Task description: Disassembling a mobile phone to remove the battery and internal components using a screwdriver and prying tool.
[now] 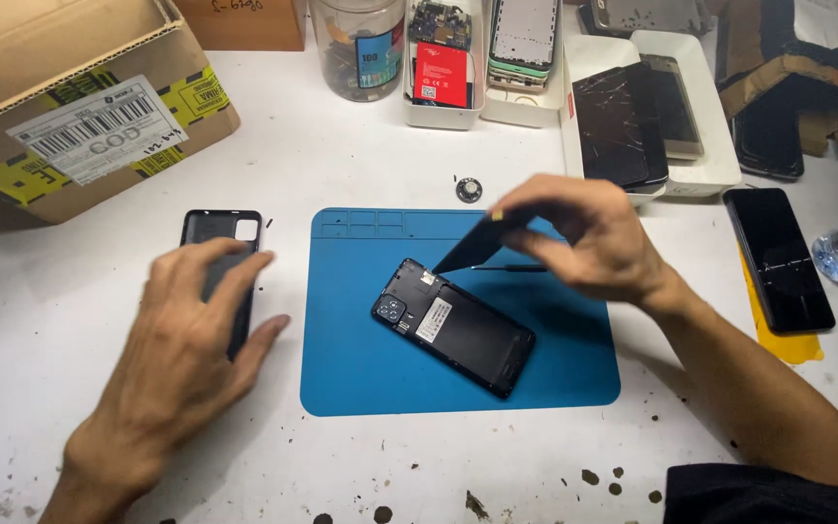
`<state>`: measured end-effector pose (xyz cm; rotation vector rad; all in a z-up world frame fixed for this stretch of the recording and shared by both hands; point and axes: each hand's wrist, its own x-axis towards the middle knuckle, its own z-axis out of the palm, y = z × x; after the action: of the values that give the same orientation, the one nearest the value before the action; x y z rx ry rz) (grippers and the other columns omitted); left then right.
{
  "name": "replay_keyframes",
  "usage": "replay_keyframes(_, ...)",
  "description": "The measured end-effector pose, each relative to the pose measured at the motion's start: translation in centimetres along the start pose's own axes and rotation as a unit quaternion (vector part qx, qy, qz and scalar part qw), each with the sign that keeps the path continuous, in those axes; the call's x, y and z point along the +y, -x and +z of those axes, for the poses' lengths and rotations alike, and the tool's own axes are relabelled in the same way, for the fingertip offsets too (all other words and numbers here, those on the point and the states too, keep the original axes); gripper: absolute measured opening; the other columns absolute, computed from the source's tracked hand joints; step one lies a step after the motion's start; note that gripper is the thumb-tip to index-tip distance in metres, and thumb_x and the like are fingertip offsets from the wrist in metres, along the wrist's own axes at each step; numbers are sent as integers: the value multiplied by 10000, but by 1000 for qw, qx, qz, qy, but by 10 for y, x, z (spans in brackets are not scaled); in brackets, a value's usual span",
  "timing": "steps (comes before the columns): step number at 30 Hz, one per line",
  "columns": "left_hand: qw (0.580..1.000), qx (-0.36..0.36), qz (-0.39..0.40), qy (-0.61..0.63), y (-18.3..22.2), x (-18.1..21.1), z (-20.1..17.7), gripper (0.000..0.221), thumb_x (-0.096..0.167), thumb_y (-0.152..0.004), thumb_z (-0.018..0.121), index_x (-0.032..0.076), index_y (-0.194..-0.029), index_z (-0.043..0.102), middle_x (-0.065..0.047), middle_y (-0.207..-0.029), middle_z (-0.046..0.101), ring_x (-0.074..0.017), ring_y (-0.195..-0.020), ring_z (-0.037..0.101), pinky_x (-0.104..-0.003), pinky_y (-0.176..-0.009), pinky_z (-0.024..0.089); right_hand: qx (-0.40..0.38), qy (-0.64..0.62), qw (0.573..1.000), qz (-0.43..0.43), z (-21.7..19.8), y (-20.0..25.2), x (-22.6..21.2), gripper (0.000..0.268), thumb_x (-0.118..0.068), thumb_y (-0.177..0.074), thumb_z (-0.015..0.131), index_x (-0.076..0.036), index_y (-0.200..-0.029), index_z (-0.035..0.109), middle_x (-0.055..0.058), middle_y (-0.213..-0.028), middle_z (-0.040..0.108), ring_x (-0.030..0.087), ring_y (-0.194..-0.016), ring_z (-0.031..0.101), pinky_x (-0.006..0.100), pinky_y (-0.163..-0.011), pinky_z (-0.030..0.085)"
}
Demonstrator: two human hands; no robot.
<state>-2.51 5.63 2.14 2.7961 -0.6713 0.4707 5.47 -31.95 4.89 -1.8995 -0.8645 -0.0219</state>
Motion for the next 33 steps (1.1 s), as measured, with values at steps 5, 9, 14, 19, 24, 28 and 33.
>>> replay_keyframes(5,988,24,118,96,-22,37,0,561,243,-876,780,12,-1349,587,-215,-1264,603,-387,-1147,575,-500,-1027,506,23,129,971,-201,13,25,-28,405,78,-882,801,66,-1198,548,163,-1026,762,263,-915,790,322,-849,683)
replay_keyframes(9,973,43,181,136,-39,56,3,422,188,-924,759,2,-1265,594,-184,-1203,613,-362,-1032,586,-465,-954,509,24,129,965,-225,15,35,-33,470,70,-899,793,27,-1239,472,153,-1069,771,285,-947,795,341,-876,678)
replay_keyframes(14,964,23,194,178,-54,50,20,453,190,-911,765,-14,-1270,580,-210,-1238,609,-387,-1084,594,-463,-967,515,18,128,972,-197,13,30,-43,395,51,-869,806,49,-1155,534,147,-1021,772,255,-905,797,320,-849,675)
replay_keyframes(19,947,-31,184,261,-50,40,45,629,311,-867,805,-14,-1340,546,-239,-1344,585,-408,-1236,579,-486,-1064,496,31,-75,994,-71,3,39,-17,294,102,-802,760,63,-1050,608,185,-950,704,285,-898,733,340,-845,653)
replay_keyframes(24,955,-97,179,217,-47,40,59,851,486,-865,782,39,-1506,445,-248,-1556,459,-425,-1382,493,-525,-1112,400,92,-343,910,215,-3,24,-13,458,-130,-1012,532,-70,-1443,391,144,-997,507,353,-755,748,501,-577,702)
replay_keyframes(28,967,-116,172,148,-50,46,66,895,602,-911,667,93,-1581,362,-199,-1629,378,-399,-1399,439,-524,-1115,345,108,-285,911,279,-3,17,-4,601,-204,-1007,567,-130,-1563,352,55,-847,475,261,-656,708,381,-451,642)
replay_keyframes(33,963,-86,178,181,-52,45,65,813,568,-857,757,50,-1431,508,-185,-1324,550,-380,-1220,525,-518,-1048,399,-35,-276,919,281,-8,17,-5,831,-99,-839,732,-73,-1572,341,163,-1006,596,279,-789,749,344,-560,667)
